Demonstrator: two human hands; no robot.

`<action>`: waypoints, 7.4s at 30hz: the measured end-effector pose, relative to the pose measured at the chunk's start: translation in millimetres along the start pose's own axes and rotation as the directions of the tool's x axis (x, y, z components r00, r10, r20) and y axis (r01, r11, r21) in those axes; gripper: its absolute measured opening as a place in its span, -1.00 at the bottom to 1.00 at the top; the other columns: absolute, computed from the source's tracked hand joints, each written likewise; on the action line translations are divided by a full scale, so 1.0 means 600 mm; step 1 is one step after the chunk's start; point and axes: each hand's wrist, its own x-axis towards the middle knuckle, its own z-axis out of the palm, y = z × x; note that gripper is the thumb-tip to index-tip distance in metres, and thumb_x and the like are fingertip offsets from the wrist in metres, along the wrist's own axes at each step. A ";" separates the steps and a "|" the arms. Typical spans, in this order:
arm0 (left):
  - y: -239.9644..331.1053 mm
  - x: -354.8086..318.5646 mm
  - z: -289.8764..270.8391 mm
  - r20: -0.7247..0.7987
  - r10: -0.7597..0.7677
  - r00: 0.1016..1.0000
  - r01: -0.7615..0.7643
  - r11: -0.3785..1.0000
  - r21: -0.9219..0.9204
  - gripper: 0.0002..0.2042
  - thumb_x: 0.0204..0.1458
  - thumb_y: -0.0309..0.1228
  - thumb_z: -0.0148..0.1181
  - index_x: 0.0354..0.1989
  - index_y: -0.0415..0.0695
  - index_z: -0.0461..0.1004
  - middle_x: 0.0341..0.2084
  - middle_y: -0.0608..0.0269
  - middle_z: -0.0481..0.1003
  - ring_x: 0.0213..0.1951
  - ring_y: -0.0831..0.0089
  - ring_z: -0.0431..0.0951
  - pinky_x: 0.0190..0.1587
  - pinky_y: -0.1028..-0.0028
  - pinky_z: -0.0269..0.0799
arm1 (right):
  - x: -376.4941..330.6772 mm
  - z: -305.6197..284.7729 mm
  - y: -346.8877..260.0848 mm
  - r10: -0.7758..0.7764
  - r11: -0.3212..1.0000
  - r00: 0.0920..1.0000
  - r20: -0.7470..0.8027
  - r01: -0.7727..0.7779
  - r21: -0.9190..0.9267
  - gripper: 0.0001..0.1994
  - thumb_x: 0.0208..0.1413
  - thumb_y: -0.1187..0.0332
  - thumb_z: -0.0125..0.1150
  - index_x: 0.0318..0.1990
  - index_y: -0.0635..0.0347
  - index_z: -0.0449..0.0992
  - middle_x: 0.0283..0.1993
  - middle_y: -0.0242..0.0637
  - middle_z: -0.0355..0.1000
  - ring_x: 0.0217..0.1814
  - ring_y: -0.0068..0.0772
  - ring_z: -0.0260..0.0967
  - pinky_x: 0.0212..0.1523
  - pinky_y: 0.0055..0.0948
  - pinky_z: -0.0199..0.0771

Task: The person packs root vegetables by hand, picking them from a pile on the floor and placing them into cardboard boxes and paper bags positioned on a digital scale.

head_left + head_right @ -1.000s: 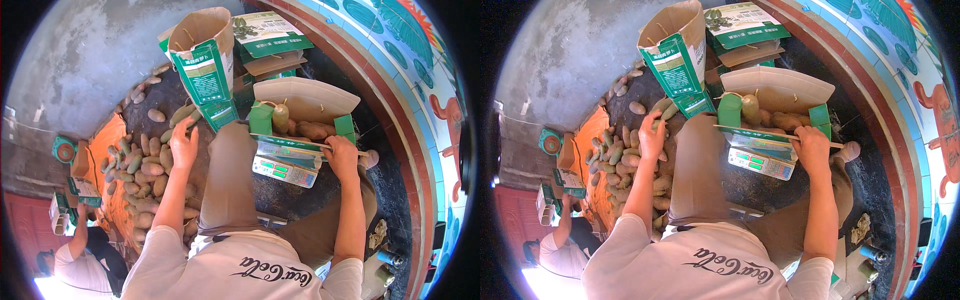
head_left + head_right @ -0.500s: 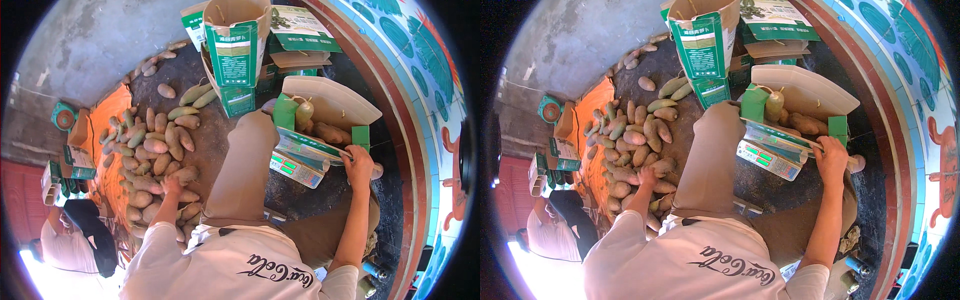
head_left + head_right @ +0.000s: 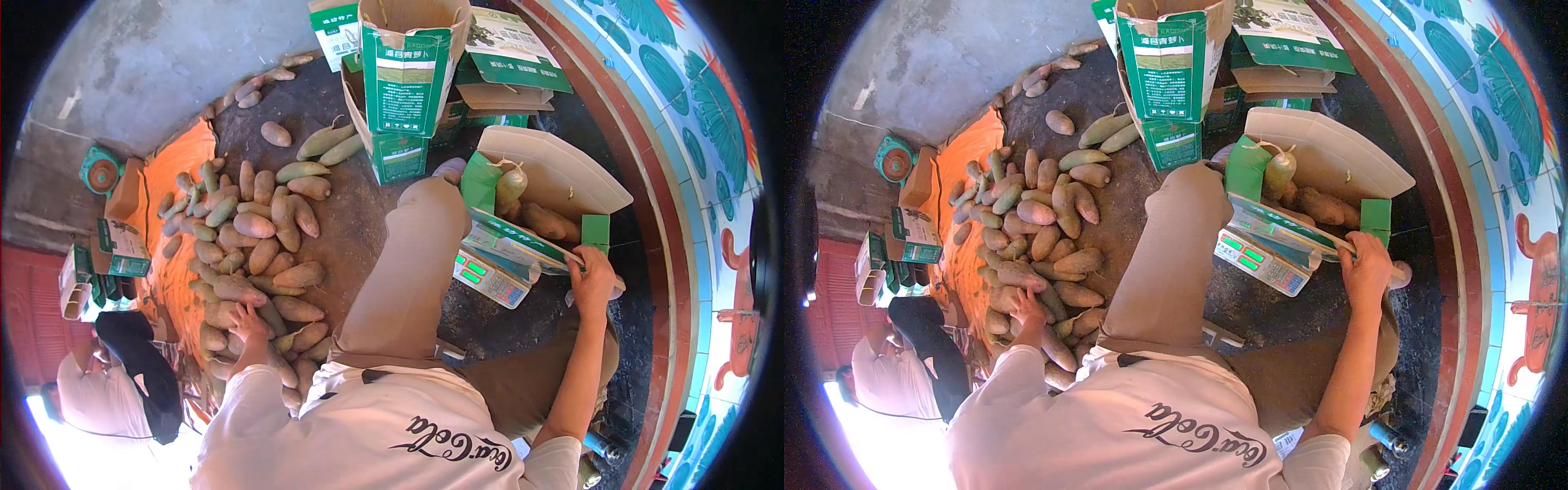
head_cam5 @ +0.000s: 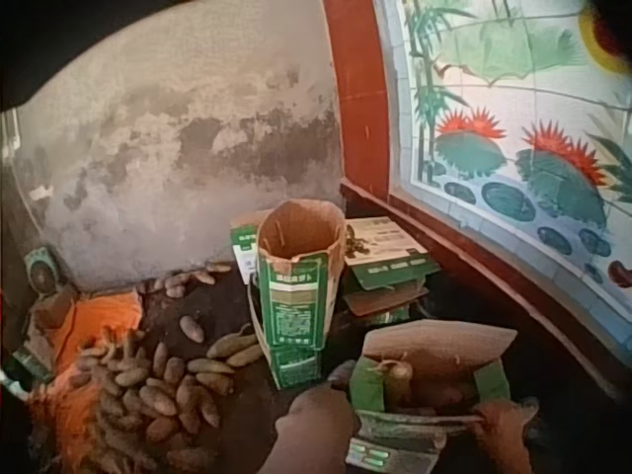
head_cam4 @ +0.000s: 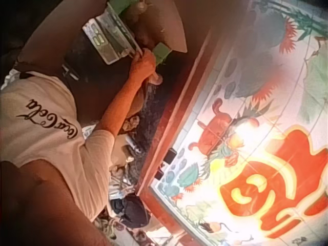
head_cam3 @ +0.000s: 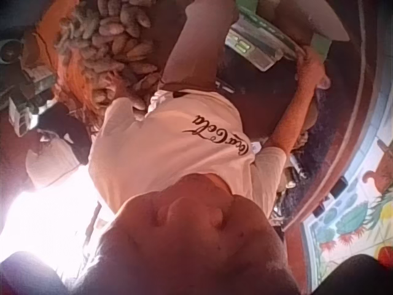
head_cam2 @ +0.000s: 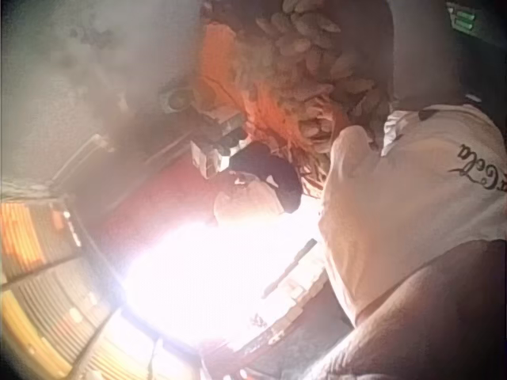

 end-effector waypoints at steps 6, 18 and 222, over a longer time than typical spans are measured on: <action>0.007 0.008 0.041 0.006 -0.190 0.982 0.189 0.972 -0.143 -0.41 -0.01 -0.35 0.13 0.24 0.22 0.11 0.38 0.17 -0.23 0.29 0.03 0.04 0.19 0.01 0.10 | -0.001 -0.001 0.003 -0.005 1.000 1.000 0.010 0.005 -0.009 -0.78 -0.21 0.47 0.30 -0.33 0.18 0.46 -0.37 -0.21 0.42 -0.25 -0.10 0.37 -0.24 -0.23 0.36; -0.020 -0.012 0.035 -0.099 0.044 0.994 -0.040 0.998 0.049 -0.62 -0.04 -0.34 0.16 0.01 0.08 0.33 0.21 0.08 0.08 0.06 0.14 0.29 -0.01 0.23 0.30 | 0.001 -0.003 0.002 -0.002 1.000 1.000 0.000 0.002 -0.020 -0.79 -0.21 0.46 0.31 -0.36 0.18 0.46 -0.39 -0.21 0.42 -0.28 -0.09 0.38 -0.27 -0.22 0.36; 0.503 -0.268 -0.572 -0.902 0.430 -0.032 -0.988 -0.151 -0.037 -0.86 0.03 -0.50 0.10 -0.25 -0.26 0.50 -0.24 0.04 0.53 -0.13 0.12 0.50 -0.04 0.29 0.37 | -0.440 -0.196 0.390 0.610 0.328 0.594 -0.524 -0.792 -0.515 -0.75 0.01 0.30 0.15 -0.11 0.05 0.45 -0.16 -0.22 0.43 -0.05 -0.15 0.35 -0.08 -0.20 0.35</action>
